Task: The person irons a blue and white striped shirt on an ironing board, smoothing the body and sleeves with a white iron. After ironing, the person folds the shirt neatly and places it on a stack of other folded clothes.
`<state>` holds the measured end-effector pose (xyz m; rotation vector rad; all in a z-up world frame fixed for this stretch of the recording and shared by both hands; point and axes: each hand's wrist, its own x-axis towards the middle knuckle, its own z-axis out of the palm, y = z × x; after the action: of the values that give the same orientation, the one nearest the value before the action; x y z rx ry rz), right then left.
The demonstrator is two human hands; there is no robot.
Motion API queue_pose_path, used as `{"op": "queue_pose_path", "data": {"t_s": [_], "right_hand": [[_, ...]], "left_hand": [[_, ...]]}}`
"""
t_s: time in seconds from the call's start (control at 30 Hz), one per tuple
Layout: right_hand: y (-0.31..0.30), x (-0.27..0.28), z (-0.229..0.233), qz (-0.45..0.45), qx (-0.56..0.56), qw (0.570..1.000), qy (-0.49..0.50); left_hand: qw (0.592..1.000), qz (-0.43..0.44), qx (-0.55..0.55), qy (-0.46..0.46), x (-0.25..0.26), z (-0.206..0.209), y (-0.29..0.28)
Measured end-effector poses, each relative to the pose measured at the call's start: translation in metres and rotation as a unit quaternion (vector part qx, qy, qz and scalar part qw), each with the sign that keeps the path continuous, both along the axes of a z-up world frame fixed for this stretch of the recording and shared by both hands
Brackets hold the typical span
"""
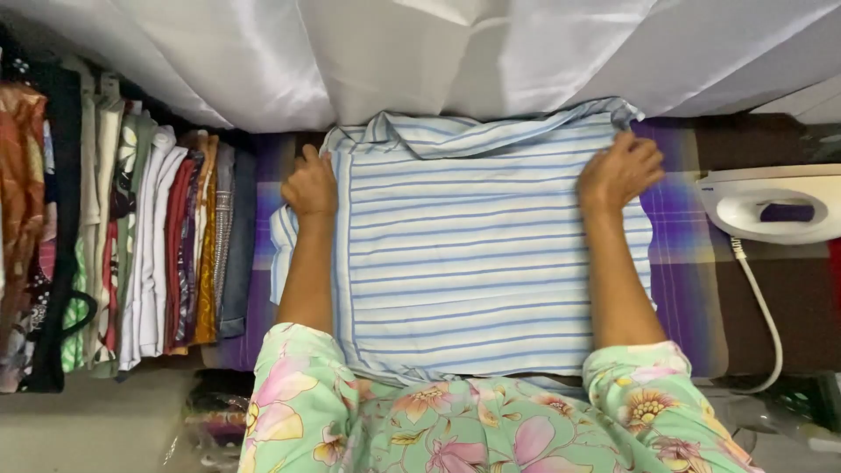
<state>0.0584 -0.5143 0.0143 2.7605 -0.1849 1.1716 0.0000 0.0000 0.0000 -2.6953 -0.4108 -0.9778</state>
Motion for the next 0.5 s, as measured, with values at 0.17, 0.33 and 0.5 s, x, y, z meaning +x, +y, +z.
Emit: {"op": "queue_pose_path", "data": {"t_s": [0.17, 0.33, 0.5], "right_hand": [[0.214, -0.094, 0.096, 0.319, 0.464, 0.806, 0.184], [0.266, -0.115, 0.098, 0.425, 0.080, 0.781, 0.450], [0.160, -0.069, 0.096, 0.217, 0.082, 0.852, 0.469]], "left_hand": [[0.994, 0.038, -0.093, 0.053, 0.000, -0.007, -0.004], [0.993, 0.041, -0.088, 0.059, -0.003, -0.013, 0.006], [0.991, 0.036, -0.108, 0.069, 0.000, -0.017, 0.013]]}}
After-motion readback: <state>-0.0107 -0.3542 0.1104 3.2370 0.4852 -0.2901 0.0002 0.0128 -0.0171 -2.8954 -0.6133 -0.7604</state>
